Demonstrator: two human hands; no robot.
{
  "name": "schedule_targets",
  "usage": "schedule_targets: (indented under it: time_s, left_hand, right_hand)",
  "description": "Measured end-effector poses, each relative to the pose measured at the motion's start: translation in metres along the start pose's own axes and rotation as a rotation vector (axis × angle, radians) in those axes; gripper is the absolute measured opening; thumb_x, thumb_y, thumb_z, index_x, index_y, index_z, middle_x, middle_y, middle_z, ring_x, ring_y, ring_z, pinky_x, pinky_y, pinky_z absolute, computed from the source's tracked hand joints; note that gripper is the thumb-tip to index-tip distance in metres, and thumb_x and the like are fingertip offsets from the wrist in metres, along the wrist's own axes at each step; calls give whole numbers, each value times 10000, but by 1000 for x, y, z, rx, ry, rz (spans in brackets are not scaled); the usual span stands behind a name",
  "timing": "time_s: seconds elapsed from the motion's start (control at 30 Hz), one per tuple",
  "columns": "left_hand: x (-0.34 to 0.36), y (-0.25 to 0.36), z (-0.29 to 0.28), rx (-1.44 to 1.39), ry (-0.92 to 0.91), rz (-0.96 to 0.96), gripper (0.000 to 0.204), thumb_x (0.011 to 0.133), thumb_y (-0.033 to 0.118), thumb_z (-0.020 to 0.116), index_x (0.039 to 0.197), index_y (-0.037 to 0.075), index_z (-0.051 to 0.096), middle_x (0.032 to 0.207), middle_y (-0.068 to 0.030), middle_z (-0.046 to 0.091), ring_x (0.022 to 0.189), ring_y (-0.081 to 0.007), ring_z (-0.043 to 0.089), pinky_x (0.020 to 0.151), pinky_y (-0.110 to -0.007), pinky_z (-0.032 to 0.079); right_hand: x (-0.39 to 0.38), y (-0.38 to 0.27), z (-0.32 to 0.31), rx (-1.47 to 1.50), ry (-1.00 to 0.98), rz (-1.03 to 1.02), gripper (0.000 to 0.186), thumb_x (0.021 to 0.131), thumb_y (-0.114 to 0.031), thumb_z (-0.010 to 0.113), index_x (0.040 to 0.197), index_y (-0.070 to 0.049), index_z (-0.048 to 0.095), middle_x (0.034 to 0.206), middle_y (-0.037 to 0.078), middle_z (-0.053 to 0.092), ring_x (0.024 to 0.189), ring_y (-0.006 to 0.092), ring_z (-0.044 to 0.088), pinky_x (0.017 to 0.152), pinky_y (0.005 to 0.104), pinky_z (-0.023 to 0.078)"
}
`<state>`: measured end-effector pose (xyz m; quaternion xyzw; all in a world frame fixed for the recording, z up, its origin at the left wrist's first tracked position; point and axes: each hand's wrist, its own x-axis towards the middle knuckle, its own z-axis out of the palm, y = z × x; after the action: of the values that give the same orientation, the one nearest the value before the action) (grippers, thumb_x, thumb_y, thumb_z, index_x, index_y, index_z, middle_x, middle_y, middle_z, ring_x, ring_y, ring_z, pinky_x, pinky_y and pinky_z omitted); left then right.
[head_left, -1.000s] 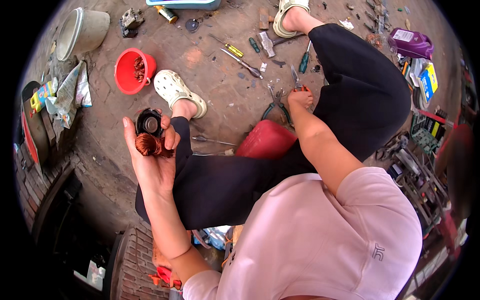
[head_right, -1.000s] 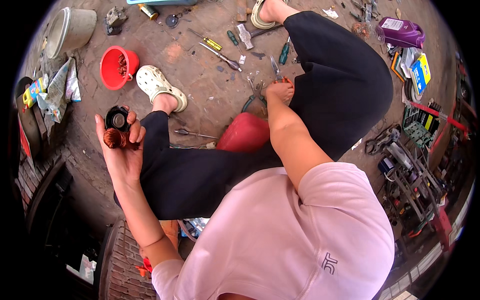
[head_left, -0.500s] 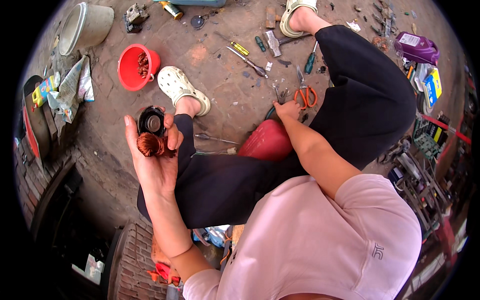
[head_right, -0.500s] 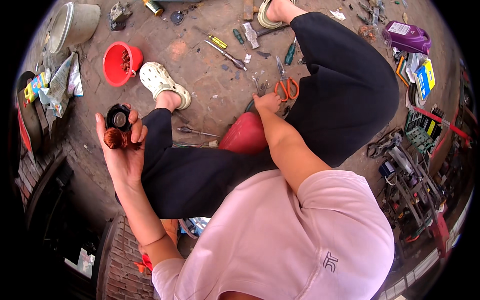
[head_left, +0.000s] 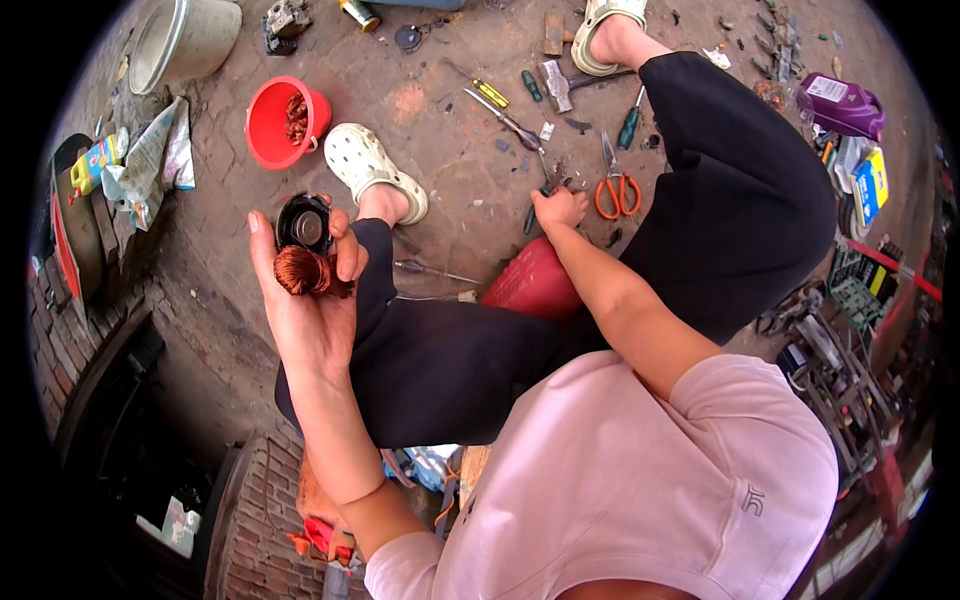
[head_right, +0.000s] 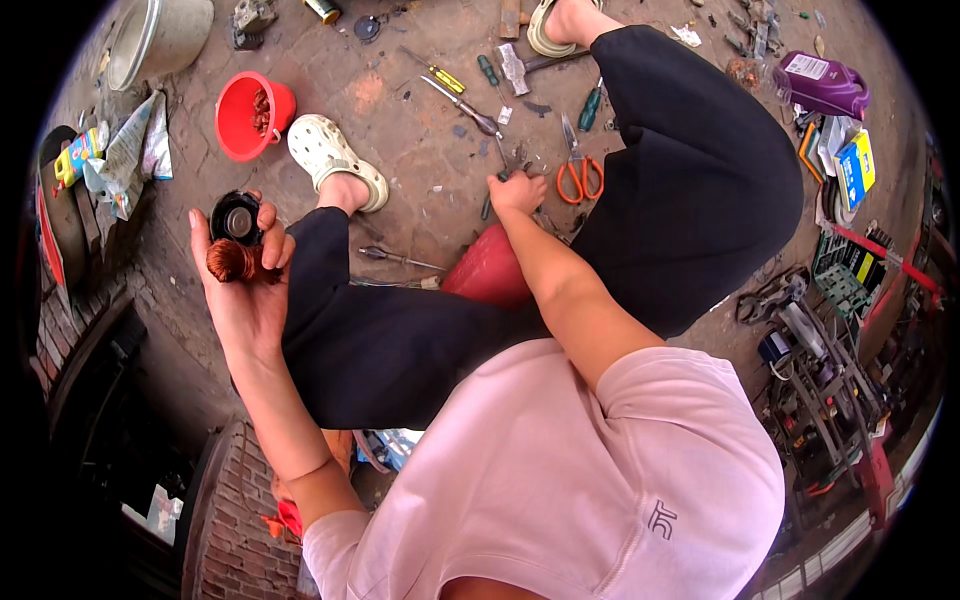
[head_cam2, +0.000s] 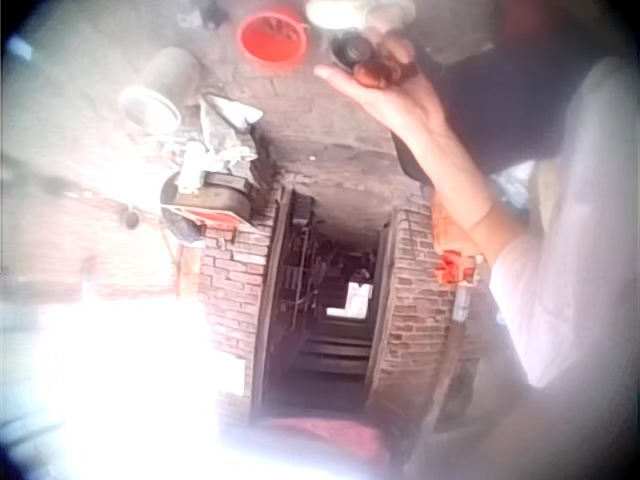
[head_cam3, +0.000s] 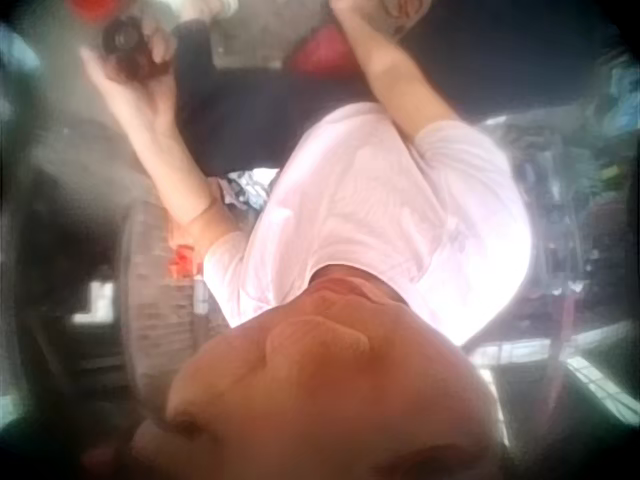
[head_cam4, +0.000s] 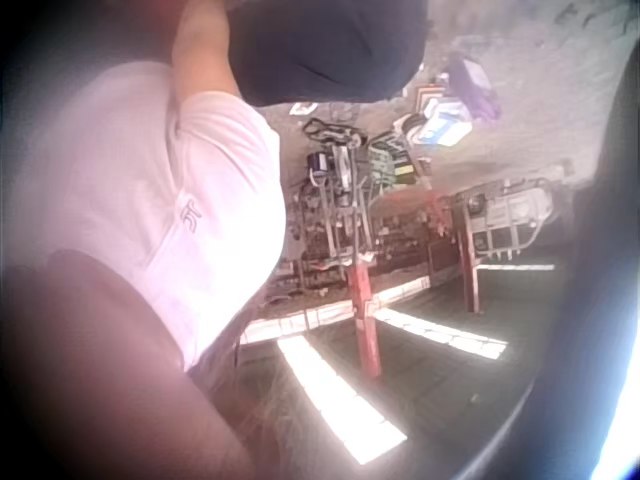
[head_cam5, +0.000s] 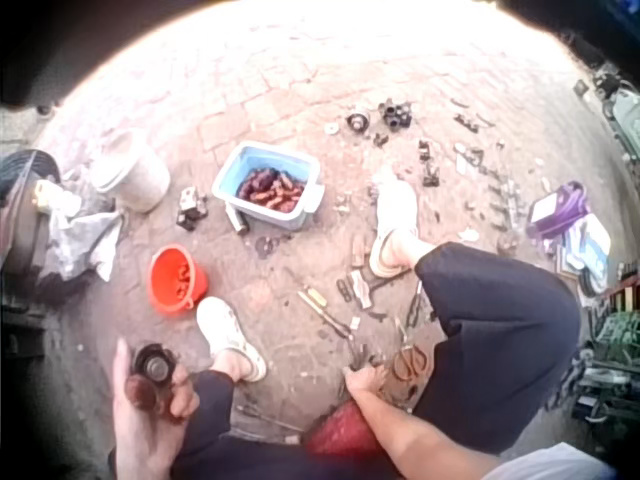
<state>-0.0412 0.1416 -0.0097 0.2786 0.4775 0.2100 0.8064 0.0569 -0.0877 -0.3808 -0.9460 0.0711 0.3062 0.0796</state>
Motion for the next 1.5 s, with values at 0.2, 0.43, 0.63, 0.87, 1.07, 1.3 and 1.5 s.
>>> schedule_targets:
  time_s: [0.2, 0.43, 0.63, 0.87, 1.07, 1.3, 1.5]
  left_hand:
    - [0, 2, 0, -16, 40, 6, 574, 1014, 500, 411, 1110, -52, 531, 891, -109, 545, 612, -151, 379, 588, -275, 333]
    - [0, 4, -3, -32, 13, 6, 576, 1015, 498, 409, 1110, -57, 532, 892, -114, 537, 610, -150, 377, 584, -274, 331]
    - [0, 6, -1, -39, 24, 5, 584, 1013, 504, 409, 1118, -58, 528, 889, -114, 530, 603, -148, 368, 582, -272, 324]
    - [-2, 7, -3, -68, -24, 7, 589, 1006, 507, 422, 1129, -60, 522, 882, -107, 513, 600, -142, 357, 578, -271, 306]
    - [-4, 9, -1, -89, -17, 3, 583, 1006, 502, 427, 1156, -56, 500, 871, -100, 496, 600, -140, 346, 577, -268, 304]
    - [-4, 8, 2, -50, -1, 27, 574, 1011, 500, 425, 1150, -52, 501, 868, -99, 508, 590, -137, 360, 570, -262, 308]
    - [-2, 6, 1, -74, 3, -10, 563, 1014, 496, 418, 1134, -47, 511, 874, -104, 522, 592, -142, 371, 575, -267, 321]
  right_hand:
    - [-5, -25, 13, 105, -96, -386, 406, 628, -397, 777, 844, -59, 710, 1186, 198, 540, 1176, 364, 453, 1021, 438, 376]
    - [-20, -15, 12, -75, -57, -626, 466, 631, -394, 813, 924, -52, 693, 1195, 165, 519, 1179, 325, 456, 1038, 434, 357]
    - [-29, -15, -3, -412, -64, -621, 662, 639, -466, 841, 1093, -38, 623, 1215, 136, 471, 1219, 300, 425, 1085, 447, 310]
    - [-34, -21, 0, -499, -104, -603, 789, 628, -507, 836, 1166, 3, 563, 1237, 138, 460, 1237, 303, 409, 1103, 466, 294]
    - [-40, -26, 10, -550, -72, -515, 829, 622, -494, 833, 1212, 6, 534, 1295, 145, 449, 1278, 300, 384, 1139, 511, 253]
    - [-22, -16, 6, -621, -49, -690, 890, 567, -464, 856, 1222, 35, 519, 1355, 176, 421, 1304, 326, 358, 1138, 532, 238]
    - [-16, -9, -7, -582, -116, -742, 905, 576, -490, 848, 1237, 42, 533, 1378, 183, 418, 1302, 317, 360, 1131, 552, 238]
